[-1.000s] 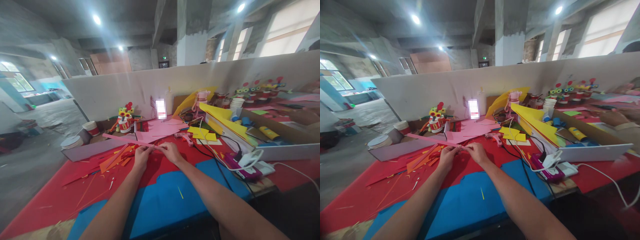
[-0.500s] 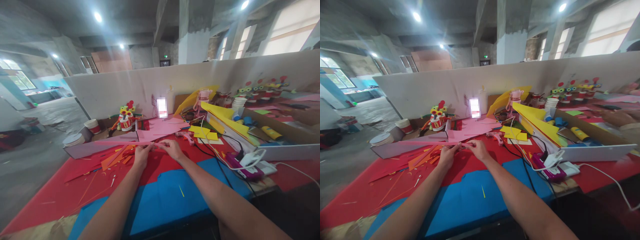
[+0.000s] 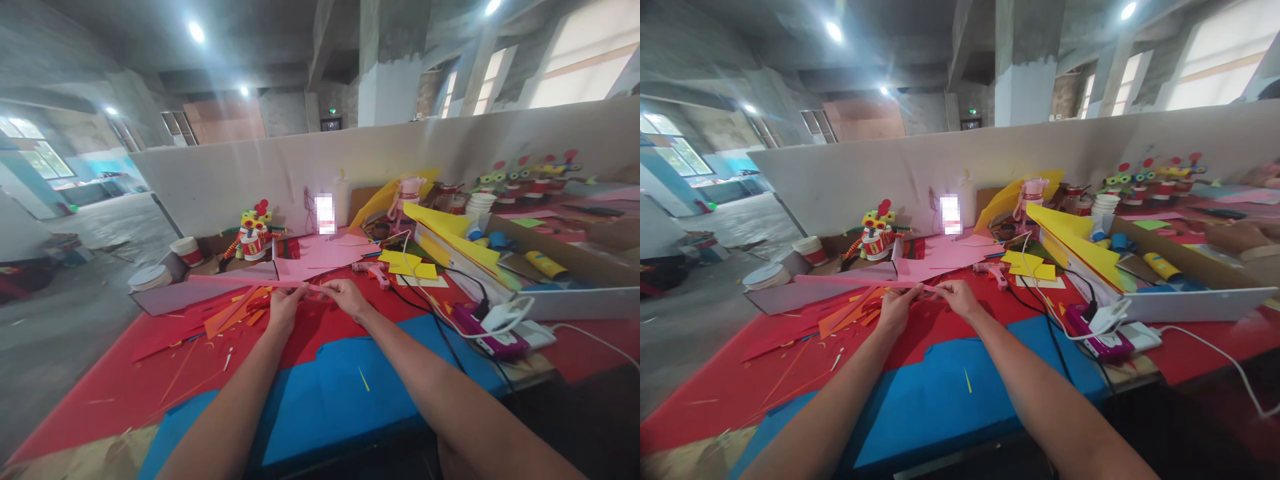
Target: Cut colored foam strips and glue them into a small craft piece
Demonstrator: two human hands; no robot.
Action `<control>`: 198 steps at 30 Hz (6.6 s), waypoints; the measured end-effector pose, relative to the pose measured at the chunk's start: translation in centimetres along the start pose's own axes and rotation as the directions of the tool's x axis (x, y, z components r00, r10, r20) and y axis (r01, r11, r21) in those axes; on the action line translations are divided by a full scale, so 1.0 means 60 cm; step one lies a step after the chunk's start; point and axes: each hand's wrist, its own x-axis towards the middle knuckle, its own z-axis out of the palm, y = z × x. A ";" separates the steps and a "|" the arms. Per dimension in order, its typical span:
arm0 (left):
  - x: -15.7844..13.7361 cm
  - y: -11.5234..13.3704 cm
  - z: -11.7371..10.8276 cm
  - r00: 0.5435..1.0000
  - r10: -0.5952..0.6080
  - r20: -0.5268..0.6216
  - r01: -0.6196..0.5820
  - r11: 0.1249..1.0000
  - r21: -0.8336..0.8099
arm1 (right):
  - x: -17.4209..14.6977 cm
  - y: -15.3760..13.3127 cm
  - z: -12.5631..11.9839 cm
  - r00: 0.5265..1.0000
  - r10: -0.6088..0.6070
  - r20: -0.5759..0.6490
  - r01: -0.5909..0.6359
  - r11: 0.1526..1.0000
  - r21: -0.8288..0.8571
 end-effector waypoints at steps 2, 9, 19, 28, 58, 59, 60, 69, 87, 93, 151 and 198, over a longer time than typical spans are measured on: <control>0.000 0.003 -0.001 1.000 0.002 -0.001 -0.002 1.000 0.003 | 0.000 0.002 -0.002 0.997 0.069 0.030 -0.071 0.996 0.051; -0.003 0.000 -0.001 0.996 -0.081 0.048 0.074 0.988 0.136 | -0.003 -0.004 -0.005 0.995 -0.100 0.011 0.100 0.975 -0.200; -0.003 -0.006 -0.001 0.989 -0.125 0.078 0.121 0.991 0.050 | 0.001 -0.005 -0.015 0.993 -0.091 0.079 0.110 0.952 -0.286; 0.007 -0.011 -0.012 0.992 -0.120 0.040 0.121 0.993 -0.015 | -0.001 -0.009 -0.023 0.992 -0.042 0.116 0.070 0.967 -0.244; -0.014 -0.001 0.005 0.940 -0.164 0.300 0.129 0.983 0.133 | -0.004 -0.019 0.002 0.980 0.099 -0.173 -0.029 0.930 0.367; -0.017 0.001 0.008 0.931 -0.178 0.320 0.135 0.979 0.152 | -0.004 -0.019 0.004 0.982 0.109 -0.157 -0.038 0.916 0.400; -0.019 0.002 0.011 0.920 -0.191 0.343 0.136 0.975 0.177 | -0.004 -0.018 0.007 0.983 0.132 -0.126 -0.066 0.901 0.428; -0.015 0.004 0.013 0.938 -0.091 0.333 -0.022 0.947 0.321 | -0.004 -0.028 0.010 0.997 0.041 -0.070 -0.024 0.972 0.232; -0.032 0.025 0.009 0.836 -0.260 0.483 0.102 0.939 0.328 | -0.002 -0.023 -0.002 0.989 0.139 -0.049 -0.117 0.941 0.319; -0.029 0.021 0.008 0.866 -0.246 0.436 0.148 0.958 0.247 | -0.009 -0.034 0.004 0.985 0.089 0.145 -0.134 0.930 0.343; -0.009 0.007 0.005 0.941 -0.120 0.315 0.116 0.993 0.032 | 0.002 -0.037 -0.009 0.992 -0.122 -0.020 0.123 0.980 0.159; -0.008 0.000 0.001 0.965 -0.074 0.250 -0.006 0.953 0.303 | -0.007 -0.036 -0.010 0.984 -0.179 0.026 0.171 0.876 -0.451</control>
